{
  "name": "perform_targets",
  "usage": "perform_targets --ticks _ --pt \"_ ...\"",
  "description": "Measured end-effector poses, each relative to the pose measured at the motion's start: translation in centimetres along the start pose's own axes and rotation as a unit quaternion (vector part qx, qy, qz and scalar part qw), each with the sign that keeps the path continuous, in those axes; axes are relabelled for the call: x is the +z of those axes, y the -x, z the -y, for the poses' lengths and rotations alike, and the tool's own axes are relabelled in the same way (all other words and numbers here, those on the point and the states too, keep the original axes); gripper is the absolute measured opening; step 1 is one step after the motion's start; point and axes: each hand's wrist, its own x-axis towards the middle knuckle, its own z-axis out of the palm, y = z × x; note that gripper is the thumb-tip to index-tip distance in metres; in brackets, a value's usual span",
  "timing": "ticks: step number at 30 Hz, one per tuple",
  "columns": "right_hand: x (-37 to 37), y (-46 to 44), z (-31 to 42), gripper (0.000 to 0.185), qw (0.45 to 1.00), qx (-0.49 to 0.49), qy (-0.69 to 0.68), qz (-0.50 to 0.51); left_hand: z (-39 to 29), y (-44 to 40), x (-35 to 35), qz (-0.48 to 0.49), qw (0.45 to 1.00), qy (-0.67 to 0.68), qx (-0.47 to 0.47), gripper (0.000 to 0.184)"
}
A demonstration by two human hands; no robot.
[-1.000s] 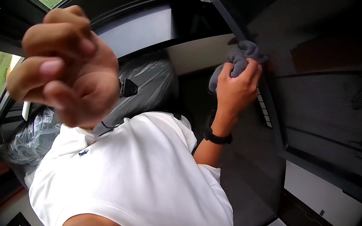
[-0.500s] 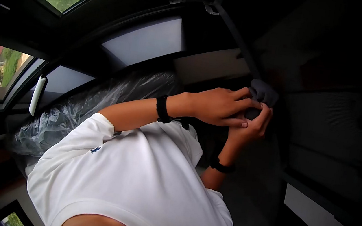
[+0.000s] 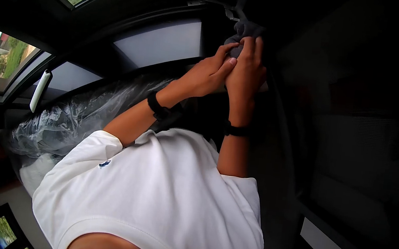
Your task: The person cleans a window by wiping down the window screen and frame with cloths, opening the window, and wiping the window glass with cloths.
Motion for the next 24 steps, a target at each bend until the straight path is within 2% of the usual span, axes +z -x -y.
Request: perform_targets --ticks 4,8,11,12,14,16,18,20,22,24 --pt "1.3 -0.7 0.0 0.034 1.000 0.018 0.018 0.006 0.9 -0.9 0.4 -0.029 0.998 0.053 -0.004 0.063" --pt "0.0 0.8 -0.8 0.030 1.000 0.012 0.008 0.004 0.6 -0.1 1.6 0.000 0.998 0.066 0.003 0.059" --pt "-1.9 2.5 -0.9 0.028 1.000 0.013 0.012 -0.005 -0.1 0.6 2.2 0.059 0.998 0.034 0.010 0.067" --pt "-2.5 3.1 -0.9 0.027 1.000 0.019 0.015 -0.012 -0.6 0.9 2.2 0.060 0.997 0.039 0.011 0.067" --pt "-3.7 4.6 -0.7 0.027 0.999 0.036 0.021 -0.018 -1.4 1.5 2.0 0.133 0.991 0.001 0.033 0.058" --pt "-4.9 6.0 0.0 0.030 0.994 0.096 0.049 -0.001 -1.4 2.0 2.0 0.152 0.987 0.007 0.047 0.061" --pt "-5.4 6.6 0.0 0.033 0.994 0.100 0.033 -0.015 -1.1 2.1 2.2 0.194 0.980 -0.001 0.044 0.062" --pt "-5.0 6.0 0.2 0.036 0.996 0.082 0.032 -0.023 -0.9 1.4 1.8 0.169 0.985 0.024 0.038 0.059" --pt "-4.6 4.7 0.5 0.037 0.992 0.125 0.021 0.010 -0.6 0.6 0.6 0.160 0.986 0.002 0.035 0.057" --pt "-3.5 2.5 1.3 0.039 0.995 0.096 0.017 0.028 -0.1 -0.3 -1.2 0.124 0.991 -0.018 0.040 0.055"
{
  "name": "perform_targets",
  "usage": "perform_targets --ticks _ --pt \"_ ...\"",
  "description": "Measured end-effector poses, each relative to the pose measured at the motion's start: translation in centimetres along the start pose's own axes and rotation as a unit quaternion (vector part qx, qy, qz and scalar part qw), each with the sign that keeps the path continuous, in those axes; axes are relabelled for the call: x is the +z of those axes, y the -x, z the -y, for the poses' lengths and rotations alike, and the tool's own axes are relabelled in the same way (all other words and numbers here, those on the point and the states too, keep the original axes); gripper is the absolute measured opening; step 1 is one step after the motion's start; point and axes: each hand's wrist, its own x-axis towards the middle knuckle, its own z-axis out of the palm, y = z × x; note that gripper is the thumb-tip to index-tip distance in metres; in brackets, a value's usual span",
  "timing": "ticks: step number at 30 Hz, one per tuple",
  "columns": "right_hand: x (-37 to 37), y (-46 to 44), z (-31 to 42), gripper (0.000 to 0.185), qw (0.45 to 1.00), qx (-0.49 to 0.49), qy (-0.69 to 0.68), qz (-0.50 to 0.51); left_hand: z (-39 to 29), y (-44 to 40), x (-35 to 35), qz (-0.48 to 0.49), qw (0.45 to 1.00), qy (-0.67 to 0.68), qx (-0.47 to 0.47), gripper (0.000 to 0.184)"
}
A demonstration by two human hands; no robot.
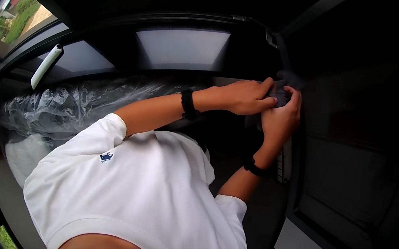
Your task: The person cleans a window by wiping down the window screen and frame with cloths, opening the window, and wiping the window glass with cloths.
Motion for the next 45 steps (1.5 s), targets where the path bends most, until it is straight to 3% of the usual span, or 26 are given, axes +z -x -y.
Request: perform_targets --ticks 4,6,7,10,11,14,16,17,19,21,24,26,28,29,31,32,34,38,40,43,45 --pt "2.9 -4.8 3.0 0.045 0.999 0.012 -0.001 0.052 1.4 -0.5 -3.4 -0.129 0.991 0.022 -0.022 0.050" --pt "4.3 -6.3 4.4 0.050 0.998 0.012 0.013 0.055 3.1 -1.0 -4.3 -0.199 0.979 0.015 0.028 0.044" --pt "4.4 -6.7 5.2 0.064 0.997 0.028 0.011 0.068 3.9 -1.4 -4.8 -0.221 0.966 -0.096 0.095 0.037" --pt "4.0 -6.2 4.4 0.078 0.994 0.059 -0.078 0.050 4.4 -2.4 -4.6 -0.164 0.976 -0.130 0.053 0.037" --pt "4.2 -5.9 3.1 0.085 0.994 0.060 -0.086 0.039 1.4 -0.9 -5.2 -0.150 0.988 -0.025 -0.008 0.037" --pt "3.5 -2.6 3.6 0.078 0.996 0.076 -0.041 0.010 1.2 0.4 -4.4 -0.089 0.994 -0.053 0.021 0.037" --pt "4.9 -2.4 2.8 0.075 0.999 0.052 -0.002 -0.004 2.2 1.8 -4.1 -0.120 0.986 -0.110 0.017 0.033" --pt "5.4 -2.3 2.7 0.073 0.998 0.054 0.027 -0.031 1.4 3.6 -5.9 -0.039 0.973 -0.227 0.015 0.041" --pt "5.2 -3.8 2.5 0.068 0.999 0.021 -0.005 -0.038 -0.9 8.8 -8.9 -0.095 0.986 -0.136 0.024 0.052" --pt "4.9 -5.0 3.3 0.066 1.000 -0.004 -0.011 -0.018 -4.1 14.8 -12.9 -0.188 0.977 -0.095 0.045 0.048" --pt "5.2 -7.0 7.0 0.065 0.998 -0.018 -0.037 0.054 -8.4 22.0 -16.8 -0.363 0.908 0.115 0.172 0.048" --pt "7.8 -9.8 7.7 0.064 0.994 -0.050 0.034 0.087 -9.0 25.1 -18.5 -0.345 0.910 0.069 0.218 0.040" --pt "9.9 -12.4 7.6 0.065 0.990 -0.073 0.053 0.105 -9.7 27.1 -19.2 -0.324 0.883 -0.096 0.326 0.031" --pt "10.6 -13.3 7.7 0.064 0.990 -0.070 0.060 0.105 -11.2 28.3 -18.1 -0.408 0.846 -0.142 0.312 0.041" --pt "11.3 -14.7 8.5 0.061 0.991 -0.046 0.071 0.106 -10.8 31.0 -18.8 -0.428 0.751 -0.127 0.486 0.051" --pt "11.4 -14.6 9.2 0.061 0.990 -0.049 0.073 0.108 -11.0 34.4 -19.3 -0.405 0.757 -0.144 0.493 0.036" --pt "10.7 -14.3 11.0 0.056 0.990 -0.072 0.075 0.098 -11.9 36.3 -20.2 -0.386 0.730 -0.153 0.543 0.034" --pt "10.5 -8.3 18.8 0.045 0.969 -0.226 0.036 0.089 -12.1 38.3 -19.8 -0.378 0.699 -0.164 0.584 0.032" --pt "13.5 -7.2 20.8 0.042 0.926 -0.373 -0.034 0.054 -12.0 38.8 -20.3 -0.389 0.690 -0.169 0.587 0.031" --pt "12.7 -6.6 22.7 0.036 0.911 -0.395 0.014 0.119 -12.4 39.6 -20.0 -0.416 0.675 -0.180 0.582 0.030" --pt "11.8 -8.4 21.6 0.032 0.911 -0.398 0.032 0.105 -12.7 40.1 -19.5 -0.421 0.657 -0.208 0.590 0.030"
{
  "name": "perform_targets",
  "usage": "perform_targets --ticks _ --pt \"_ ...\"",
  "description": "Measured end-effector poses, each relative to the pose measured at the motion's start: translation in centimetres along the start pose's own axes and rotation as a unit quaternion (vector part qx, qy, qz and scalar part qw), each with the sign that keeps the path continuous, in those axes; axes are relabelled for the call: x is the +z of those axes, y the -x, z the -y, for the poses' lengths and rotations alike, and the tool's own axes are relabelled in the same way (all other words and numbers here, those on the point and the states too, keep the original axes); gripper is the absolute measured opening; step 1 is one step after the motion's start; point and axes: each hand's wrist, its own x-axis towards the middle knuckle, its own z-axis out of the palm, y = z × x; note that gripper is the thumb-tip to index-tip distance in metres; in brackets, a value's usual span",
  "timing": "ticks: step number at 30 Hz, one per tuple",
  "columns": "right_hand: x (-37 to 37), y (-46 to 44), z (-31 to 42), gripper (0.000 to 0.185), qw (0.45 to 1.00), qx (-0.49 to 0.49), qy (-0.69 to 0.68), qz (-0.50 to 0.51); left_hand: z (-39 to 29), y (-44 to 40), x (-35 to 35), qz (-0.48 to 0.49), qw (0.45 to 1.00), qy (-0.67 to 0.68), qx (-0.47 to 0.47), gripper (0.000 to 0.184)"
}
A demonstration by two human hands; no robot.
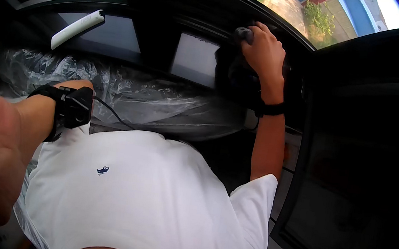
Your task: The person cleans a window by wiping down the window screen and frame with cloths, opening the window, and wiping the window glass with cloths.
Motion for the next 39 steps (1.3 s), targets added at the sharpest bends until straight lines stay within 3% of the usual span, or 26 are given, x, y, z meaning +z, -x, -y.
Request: perform_targets --ticks 5,8,13,17,19,22,23,25,28,31,33,35,37,39 --pt "-2.7 1.0 -7.2 0.033 0.967 0.206 0.133 0.068 -0.2 0.6 0.0 -0.036 0.998 -0.042 0.008 0.031" --pt "-0.9 2.3 -8.1 0.034 0.968 0.218 0.125 -0.004 0.4 1.4 0.2 -0.055 0.997 -0.048 0.006 0.033" --pt "2.8 -0.2 1.2 0.033 0.974 0.163 0.153 0.033 0.7 1.7 0.4 -0.069 0.995 -0.076 -0.011 0.038" --pt "3.7 -1.5 7.5 0.032 0.998 0.030 0.055 -0.024 3.4 1.7 1.8 -0.095 0.989 -0.107 -0.041 0.043" --pt "3.7 -1.0 7.2 0.034 0.999 0.034 0.013 -0.033 4.0 2.1 2.4 -0.098 0.983 -0.150 -0.039 0.045" --pt "1.9 0.7 1.2 0.036 0.994 0.054 -0.087 -0.049 8.8 6.6 4.4 -0.098 0.937 -0.322 -0.098 0.048" --pt "1.3 1.4 -0.7 0.035 0.995 0.072 -0.048 -0.053 9.3 8.6 5.3 -0.115 0.892 -0.339 -0.276 0.050" --pt "0.8 2.4 -4.7 0.032 0.993 0.101 -0.022 -0.059 10.2 12.6 4.6 -0.065 0.822 -0.244 -0.510 0.037" --pt "-0.7 1.3 -3.5 0.031 0.988 0.154 -0.009 0.005 10.6 14.7 6.6 0.065 0.745 -0.189 -0.636 0.039" --pt "-0.1 -0.4 1.0 0.033 0.992 0.119 -0.027 0.020 12.2 16.8 10.9 0.193 0.691 -0.127 -0.685 0.046" --pt "1.6 -1.0 3.5 0.036 0.980 0.018 -0.199 0.025 13.2 19.2 13.3 0.259 0.719 -0.148 -0.628 0.061" --pt "4.8 -1.5 4.1 0.036 0.947 -0.044 -0.307 0.079 13.9 18.6 14.9 0.290 0.633 -0.189 -0.693 0.075" --pt "4.7 -0.9 4.2 0.033 0.958 -0.005 -0.279 0.057 14.4 19.2 15.1 0.283 0.657 -0.182 -0.675 0.084" --pt "4.0 0.2 2.7 0.030 0.977 0.001 -0.208 0.046 14.8 19.8 16.1 0.308 0.653 -0.207 -0.660 0.081"
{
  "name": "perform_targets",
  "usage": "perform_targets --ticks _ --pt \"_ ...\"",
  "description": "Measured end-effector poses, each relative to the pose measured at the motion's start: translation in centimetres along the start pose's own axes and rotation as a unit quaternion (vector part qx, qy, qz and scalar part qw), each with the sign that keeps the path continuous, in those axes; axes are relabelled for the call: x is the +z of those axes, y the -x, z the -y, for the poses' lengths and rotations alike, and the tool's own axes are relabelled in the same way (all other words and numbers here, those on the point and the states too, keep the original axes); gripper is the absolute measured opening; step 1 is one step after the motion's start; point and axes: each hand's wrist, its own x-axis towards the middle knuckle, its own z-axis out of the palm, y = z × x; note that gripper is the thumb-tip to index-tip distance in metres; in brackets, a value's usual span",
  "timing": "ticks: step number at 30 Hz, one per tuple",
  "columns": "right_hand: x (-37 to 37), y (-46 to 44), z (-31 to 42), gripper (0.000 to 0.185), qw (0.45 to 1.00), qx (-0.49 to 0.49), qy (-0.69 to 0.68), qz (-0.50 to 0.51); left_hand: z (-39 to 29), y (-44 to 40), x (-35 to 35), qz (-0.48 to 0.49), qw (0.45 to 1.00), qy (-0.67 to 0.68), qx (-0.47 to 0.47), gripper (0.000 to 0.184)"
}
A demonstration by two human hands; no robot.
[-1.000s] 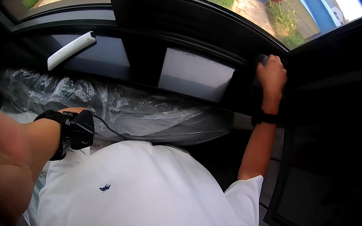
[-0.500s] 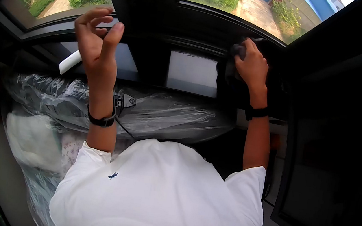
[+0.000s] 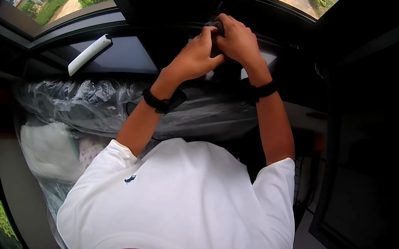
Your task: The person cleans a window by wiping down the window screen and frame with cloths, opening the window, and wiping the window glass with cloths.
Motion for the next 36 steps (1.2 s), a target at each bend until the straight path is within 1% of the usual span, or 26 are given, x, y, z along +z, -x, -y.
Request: perform_targets --ticks 2,3,4,5,6,7,9,10,12,13,14,16,18,20,21,22,24,25,26,28,29,31,32,34,35,36 --pt "-1.9 1.3 -1.3 0.035 0.997 0.028 0.068 -0.001 -0.4 -0.4 1.5 0.024 0.996 -0.001 0.084 0.078" --pt "-2.7 1.8 -2.2 0.035 0.996 0.040 0.085 -0.002 -1.0 -0.3 2.2 0.031 0.995 -0.024 0.096 0.076" --pt "-3.4 2.2 -2.9 0.036 0.994 0.050 0.102 -0.005 -0.4 -0.5 4.4 -0.014 0.990 -0.059 0.131 0.076" --pt "-4.3 2.4 -2.9 0.036 0.990 0.070 0.121 0.018 -1.1 -0.5 4.8 0.023 0.986 -0.095 0.133 0.074" --pt "-4.3 2.2 -3.3 0.036 0.990 0.064 0.120 0.020 -1.6 -0.4 5.0 0.062 0.980 -0.131 0.133 0.072" --pt "-4.1 2.2 -3.4 0.035 0.993 0.040 0.109 0.014 -1.7 -0.2 5.4 0.060 0.981 -0.133 0.129 0.072" --pt "-3.5 1.7 -3.3 0.034 0.997 -0.010 0.078 0.003 -1.4 -0.1 6.0 -0.053 0.978 -0.134 0.148 0.043" --pt "-3.0 1.2 -2.5 0.034 0.998 -0.035 0.059 -0.001 -1.1 -0.3 5.4 -0.050 0.978 -0.138 0.148 0.043" --pt "-2.0 -0.4 -0.2 0.035 0.996 -0.073 0.052 -0.012 0.0 -1.0 3.2 0.002 0.983 -0.170 0.067 0.025" --pt "-0.9 -1.4 0.5 0.035 0.996 -0.076 0.047 0.011 1.1 -1.0 2.0 -0.030 0.992 -0.118 0.044 0.021" --pt "0.2 -2.0 1.2 0.035 0.995 -0.078 0.043 0.032 1.9 -0.8 0.9 -0.061 0.996 -0.066 0.023 0.019" --pt "2.1 -2.4 2.5 0.028 0.996 -0.075 0.046 -0.018 1.4 -0.4 -1.7 -0.036 0.998 -0.012 -0.056 0.021" --pt "1.8 -2.0 2.5 0.028 0.997 -0.048 0.060 -0.020 2.1 -1.2 -1.0 -0.032 0.998 -0.022 -0.054 0.021" --pt "0.3 -0.6 1.8 0.034 0.999 0.022 0.033 -0.006 1.6 -1.7 0.4 -0.037 0.998 -0.023 0.041 0.022" --pt "-0.7 0.3 1.0 0.035 0.998 0.039 0.051 -0.015 0.8 -1.7 1.4 -0.013 0.996 -0.060 0.070 0.024" --pt "-1.6 1.4 0.2 0.036 0.994 0.083 0.064 -0.009 0.1 -1.6 3.1 -0.028 0.988 -0.092 0.121 0.026" --pt "-3.5 3.1 -1.7 0.038 0.979 0.158 0.131 -0.002 -1.3 -0.7 6.7 -0.079 0.968 -0.037 0.236 0.033" --pt "-3.4 3.6 -4.3 0.040 0.973 0.166 0.156 -0.015 -2.3 0.1 7.6 -0.082 0.956 0.004 0.282 0.037" --pt "-3.7 4.3 -5.2 0.041 0.976 0.151 0.156 -0.031 -3.2 1.4 9.2 -0.114 0.928 0.003 0.355 0.042" --pt "-3.1 4.3 -5.4 0.041 0.978 0.129 0.161 -0.031 -3.2 2.0 8.8 -0.060 0.944 -0.010 0.325 0.044" --pt "-3.0 3.8 -5.0 0.041 0.977 0.123 0.174 -0.014 -3.2 2.3 8.2 -0.070 0.947 0.007 0.314 0.044" --pt "-2.6 2.7 -4.0 0.041 0.985 0.081 0.150 0.017 -3.0 2.2 5.5 0.031 0.963 0.078 0.257 0.036" --pt "-2.8 0.3 -0.1 0.039 0.985 0.072 0.129 0.090 -2.1 2.3 3.0 -0.016 0.973 0.150 0.172 0.028" --pt "-1.5 -1.2 1.3 0.032 0.991 0.041 0.087 0.092 -1.0 2.5 1.4 -0.059 0.980 0.114 0.152 0.024" --pt "0.0 -2.5 2.9 0.032 0.990 0.031 0.087 0.108 0.6 3.0 -1.3 -0.041 0.985 0.127 0.108 0.024" --pt "1.3 -4.2 4.7 0.028 0.990 -0.018 0.103 0.095 1.3 3.7 -2.7 -0.061 0.986 0.125 0.095 0.023"
